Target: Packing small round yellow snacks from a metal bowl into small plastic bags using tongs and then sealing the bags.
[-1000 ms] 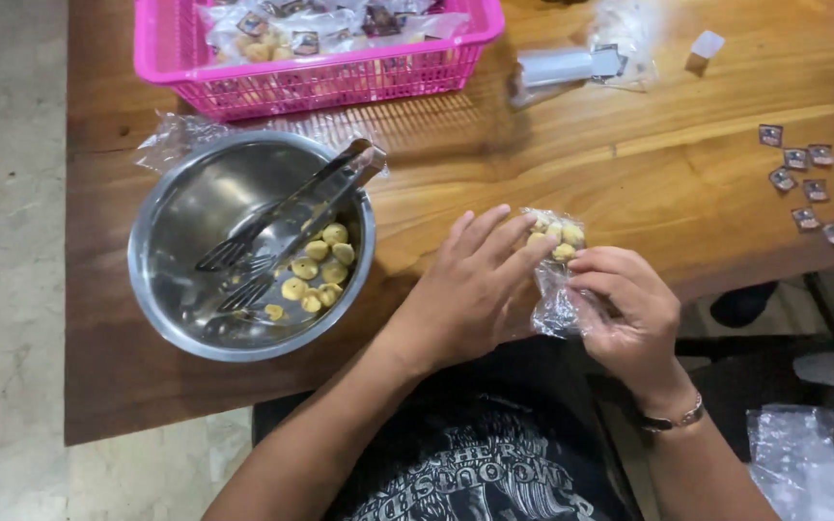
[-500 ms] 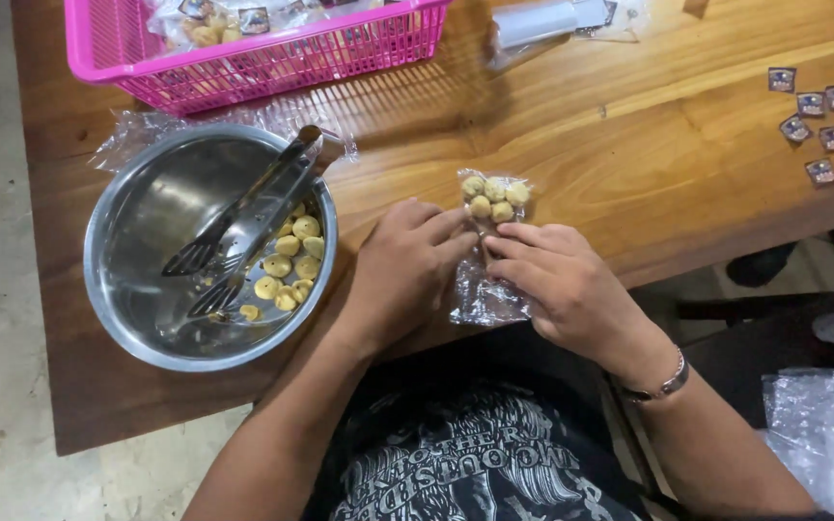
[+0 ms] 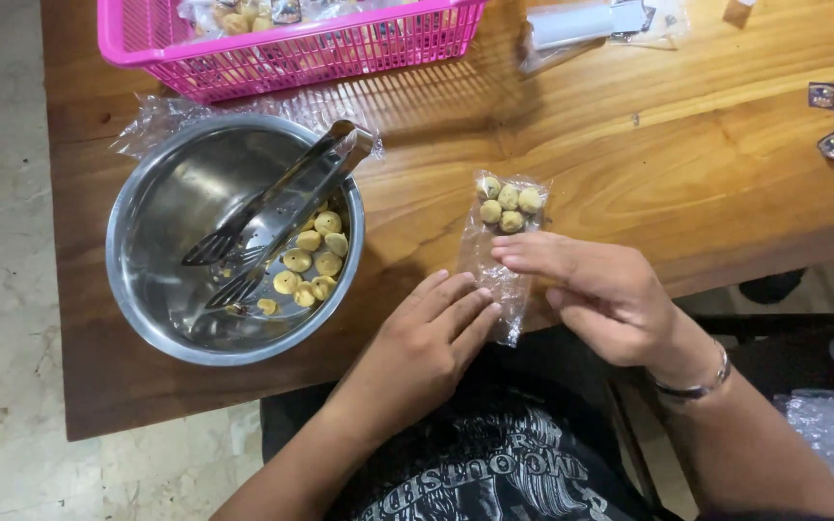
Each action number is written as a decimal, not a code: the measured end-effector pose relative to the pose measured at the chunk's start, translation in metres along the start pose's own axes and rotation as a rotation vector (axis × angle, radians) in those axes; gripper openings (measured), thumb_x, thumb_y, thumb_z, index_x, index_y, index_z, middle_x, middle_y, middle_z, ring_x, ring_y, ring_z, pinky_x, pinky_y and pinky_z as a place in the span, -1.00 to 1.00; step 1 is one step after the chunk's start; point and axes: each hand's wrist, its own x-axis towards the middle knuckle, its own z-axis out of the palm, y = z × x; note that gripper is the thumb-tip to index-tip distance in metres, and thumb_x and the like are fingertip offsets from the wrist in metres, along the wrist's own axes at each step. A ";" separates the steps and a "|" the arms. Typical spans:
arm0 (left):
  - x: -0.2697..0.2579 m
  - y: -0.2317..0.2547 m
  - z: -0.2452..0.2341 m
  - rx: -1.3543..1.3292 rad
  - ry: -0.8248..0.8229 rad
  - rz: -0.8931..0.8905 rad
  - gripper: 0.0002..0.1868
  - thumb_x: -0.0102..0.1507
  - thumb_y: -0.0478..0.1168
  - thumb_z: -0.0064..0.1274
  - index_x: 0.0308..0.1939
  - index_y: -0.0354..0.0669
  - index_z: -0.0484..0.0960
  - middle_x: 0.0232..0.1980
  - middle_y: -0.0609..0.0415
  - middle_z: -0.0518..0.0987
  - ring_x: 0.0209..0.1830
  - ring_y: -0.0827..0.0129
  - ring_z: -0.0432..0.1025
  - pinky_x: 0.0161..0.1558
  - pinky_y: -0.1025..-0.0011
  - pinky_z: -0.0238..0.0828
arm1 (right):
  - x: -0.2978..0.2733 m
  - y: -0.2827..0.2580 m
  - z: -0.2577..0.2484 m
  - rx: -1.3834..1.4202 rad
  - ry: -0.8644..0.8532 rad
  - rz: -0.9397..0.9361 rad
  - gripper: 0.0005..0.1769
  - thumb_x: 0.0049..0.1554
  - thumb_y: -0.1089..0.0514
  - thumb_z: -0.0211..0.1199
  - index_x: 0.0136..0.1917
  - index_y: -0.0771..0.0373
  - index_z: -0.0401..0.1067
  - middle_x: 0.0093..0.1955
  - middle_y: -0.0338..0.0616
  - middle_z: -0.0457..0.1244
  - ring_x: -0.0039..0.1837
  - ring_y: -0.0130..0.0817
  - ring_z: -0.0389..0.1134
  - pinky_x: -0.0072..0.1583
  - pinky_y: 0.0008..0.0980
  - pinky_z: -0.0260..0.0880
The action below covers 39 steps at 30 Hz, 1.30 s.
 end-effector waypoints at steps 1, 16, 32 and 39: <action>-0.002 0.000 0.004 -0.009 0.007 -0.003 -0.72 0.37 -0.37 -0.05 0.12 -0.39 0.63 0.15 -0.23 0.63 0.24 -0.11 0.45 0.39 -0.05 0.27 | 0.008 -0.002 -0.004 0.145 -0.124 0.053 -0.58 0.27 0.22 -0.04 0.35 0.41 0.32 0.43 0.17 0.25 0.48 0.00 0.34 0.54 -0.07 0.30; -0.007 0.023 0.010 0.005 0.071 -0.106 -0.76 0.40 -0.41 -0.10 0.07 -0.43 0.62 0.16 -0.32 0.59 0.25 -0.20 0.46 0.38 -0.12 0.30 | 0.037 0.049 0.009 0.222 -0.489 0.051 -0.28 0.38 -0.13 -0.22 0.62 0.39 -0.06 0.67 0.09 -0.02 0.68 -0.08 0.02 0.63 -0.11 0.01; 0.015 0.033 0.005 0.202 0.265 -0.053 -0.82 0.42 -0.44 -0.07 -0.28 -0.33 0.57 -0.36 -0.03 0.44 -0.40 0.19 0.28 -0.33 0.30 0.27 | 0.036 0.046 0.011 0.657 -0.413 0.269 -0.31 0.33 0.01 -0.03 0.60 0.39 -0.02 0.65 0.11 0.00 0.66 -0.09 0.05 0.63 -0.10 0.05; 0.008 0.031 0.012 0.204 0.310 -0.045 -0.97 0.37 -0.40 0.12 -0.16 -0.31 0.65 -0.19 -0.03 0.63 -0.21 0.17 0.52 -0.08 0.31 0.57 | 0.017 0.055 0.009 0.827 -0.130 0.232 -0.43 0.26 0.31 0.06 0.51 0.49 0.13 0.45 0.29 0.20 0.55 0.06 0.23 0.64 0.01 0.19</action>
